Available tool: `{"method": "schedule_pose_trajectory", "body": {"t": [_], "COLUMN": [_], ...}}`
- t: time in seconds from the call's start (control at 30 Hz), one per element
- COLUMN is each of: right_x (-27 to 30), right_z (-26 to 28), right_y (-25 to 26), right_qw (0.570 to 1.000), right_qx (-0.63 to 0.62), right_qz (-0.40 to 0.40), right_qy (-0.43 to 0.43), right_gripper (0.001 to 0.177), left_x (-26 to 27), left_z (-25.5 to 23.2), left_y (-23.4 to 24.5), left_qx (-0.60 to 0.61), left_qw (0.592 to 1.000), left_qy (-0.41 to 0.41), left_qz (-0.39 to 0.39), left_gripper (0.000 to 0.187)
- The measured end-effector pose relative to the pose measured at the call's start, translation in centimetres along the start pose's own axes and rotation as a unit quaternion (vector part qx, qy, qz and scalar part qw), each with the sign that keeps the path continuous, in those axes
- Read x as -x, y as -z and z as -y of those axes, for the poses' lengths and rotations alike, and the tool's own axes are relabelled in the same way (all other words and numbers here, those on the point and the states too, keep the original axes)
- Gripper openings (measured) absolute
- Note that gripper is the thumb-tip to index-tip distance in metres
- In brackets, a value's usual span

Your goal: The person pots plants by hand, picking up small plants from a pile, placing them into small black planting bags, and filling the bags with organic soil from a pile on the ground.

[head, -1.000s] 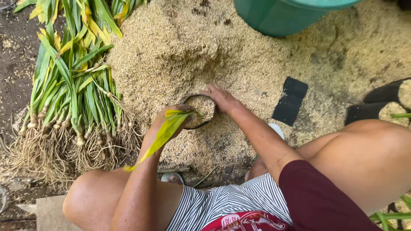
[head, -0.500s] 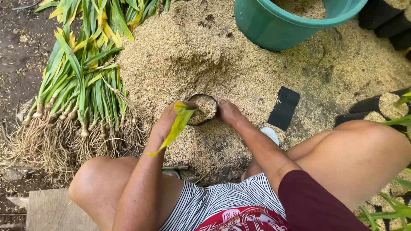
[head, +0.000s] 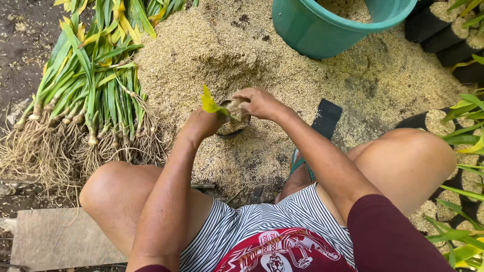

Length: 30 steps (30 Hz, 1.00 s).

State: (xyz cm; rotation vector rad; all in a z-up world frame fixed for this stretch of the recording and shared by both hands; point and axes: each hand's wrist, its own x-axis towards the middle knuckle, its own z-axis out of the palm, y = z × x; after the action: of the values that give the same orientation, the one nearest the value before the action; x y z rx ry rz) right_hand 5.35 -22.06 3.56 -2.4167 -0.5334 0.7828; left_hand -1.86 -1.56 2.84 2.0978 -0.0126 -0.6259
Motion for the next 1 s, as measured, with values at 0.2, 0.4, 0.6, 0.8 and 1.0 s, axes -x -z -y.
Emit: {"method": "schedule_pose_trajectory", "body": {"t": [0.2, 0.4, 0.6, 0.8, 1.0], "right_x": [0.7, 1.0, -0.8, -0.1, -0.6], "right_z": [-2.1, -2.3, -3.6, -3.5, -6.6], "right_y": [-0.8, -2.4, -5.2, -4.9, -3.5], "right_qw": [1.000, 0.959, 0.965, 0.991, 0.979], "right_qx": [-0.025, 0.276, 0.256, 0.134, 0.173], "right_qz": [-0.017, -0.068, 0.010, 0.011, -0.075], "right_qy": [-0.007, -0.007, 0.058, 0.001, 0.078], "right_gripper": [0.035, 0.050, 0.070, 0.054, 0.036], "left_x": [-3.0, -2.7, -3.1, -3.8, -1.5], "left_z": [4.3, 5.1, 3.7, 3.4, 0.1], "left_y": [0.1, -0.5, -1.1, -2.1, -0.2], "left_qx": [0.026, 0.111, 0.285, 0.016, 0.001], "left_qw": [0.998, 0.990, 0.957, 0.999, 0.999], "left_qy": [-0.059, -0.082, 0.040, 0.015, -0.028], "left_qz": [0.002, 0.035, -0.040, -0.024, -0.015], "left_gripper": [0.017, 0.019, 0.041, 0.031, 0.034]}}
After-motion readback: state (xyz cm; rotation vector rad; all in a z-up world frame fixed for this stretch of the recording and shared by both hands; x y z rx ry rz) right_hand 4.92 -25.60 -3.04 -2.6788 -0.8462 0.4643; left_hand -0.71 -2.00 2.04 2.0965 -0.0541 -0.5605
